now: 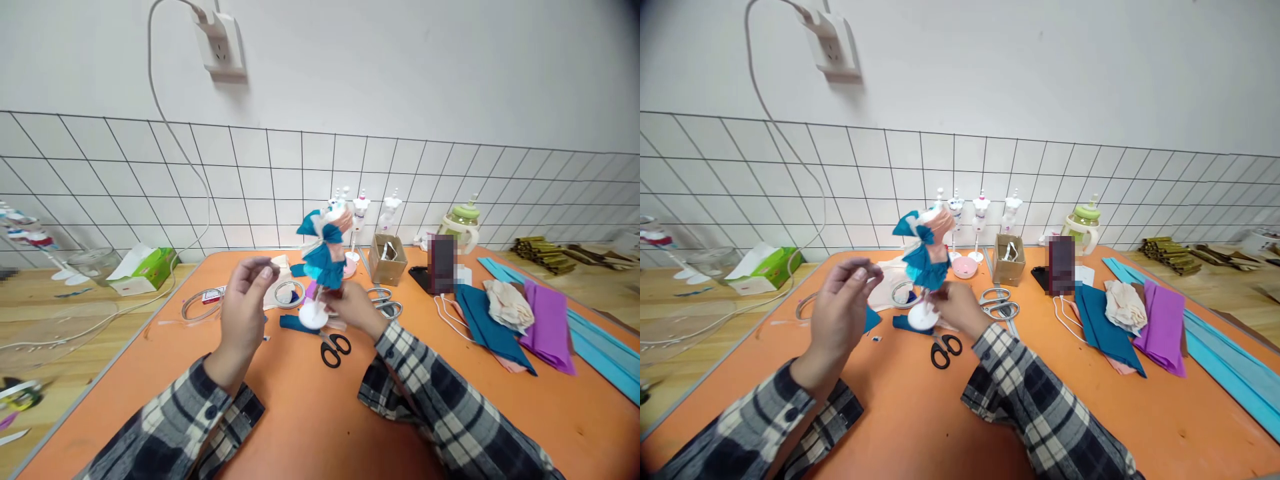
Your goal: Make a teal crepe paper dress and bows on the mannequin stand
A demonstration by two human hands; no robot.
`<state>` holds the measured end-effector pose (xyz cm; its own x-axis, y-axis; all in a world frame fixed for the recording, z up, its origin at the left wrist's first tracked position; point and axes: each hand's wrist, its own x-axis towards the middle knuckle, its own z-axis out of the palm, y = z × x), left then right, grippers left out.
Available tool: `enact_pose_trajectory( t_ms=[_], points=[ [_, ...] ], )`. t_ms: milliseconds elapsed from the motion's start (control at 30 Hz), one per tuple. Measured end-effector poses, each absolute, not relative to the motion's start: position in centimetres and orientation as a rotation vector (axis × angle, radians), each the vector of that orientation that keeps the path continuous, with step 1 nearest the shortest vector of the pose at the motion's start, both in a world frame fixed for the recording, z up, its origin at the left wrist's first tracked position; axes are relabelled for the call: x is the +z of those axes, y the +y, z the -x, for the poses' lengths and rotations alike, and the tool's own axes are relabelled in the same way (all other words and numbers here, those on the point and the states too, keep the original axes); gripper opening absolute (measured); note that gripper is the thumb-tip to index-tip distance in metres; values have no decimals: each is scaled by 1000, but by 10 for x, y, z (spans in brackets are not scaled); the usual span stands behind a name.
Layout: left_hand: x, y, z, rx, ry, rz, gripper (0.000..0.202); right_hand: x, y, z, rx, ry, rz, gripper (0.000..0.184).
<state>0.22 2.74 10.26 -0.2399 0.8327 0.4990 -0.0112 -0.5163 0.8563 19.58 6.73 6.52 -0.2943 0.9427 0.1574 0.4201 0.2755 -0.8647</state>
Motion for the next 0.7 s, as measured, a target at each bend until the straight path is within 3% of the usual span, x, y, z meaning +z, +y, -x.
enact_pose_trajectory(
  t_ms=[67, 167, 233, 567, 700],
  points=[
    [78, 35, -1, 1751, 1191, -1538, 21, 70, 89, -207, 834, -1832, 1290, 21],
    [46, 49, 6, 1277, 1346, -2114, 19, 69, 116, -217, 656, -1823, 1396, 21],
    [34, 57, 12, 1170, 1355, -2212, 17, 62, 128, -219, 570, -1827, 1459, 20],
    [18, 75, 13, 904, 1340, -2379, 14, 21, 151, -226, 421, -1904, 1629, 24],
    [18, 75, 11, 728, 1277, -2491, 23, 17, 151, -230, 386, -1921, 1661, 29]
  ],
)
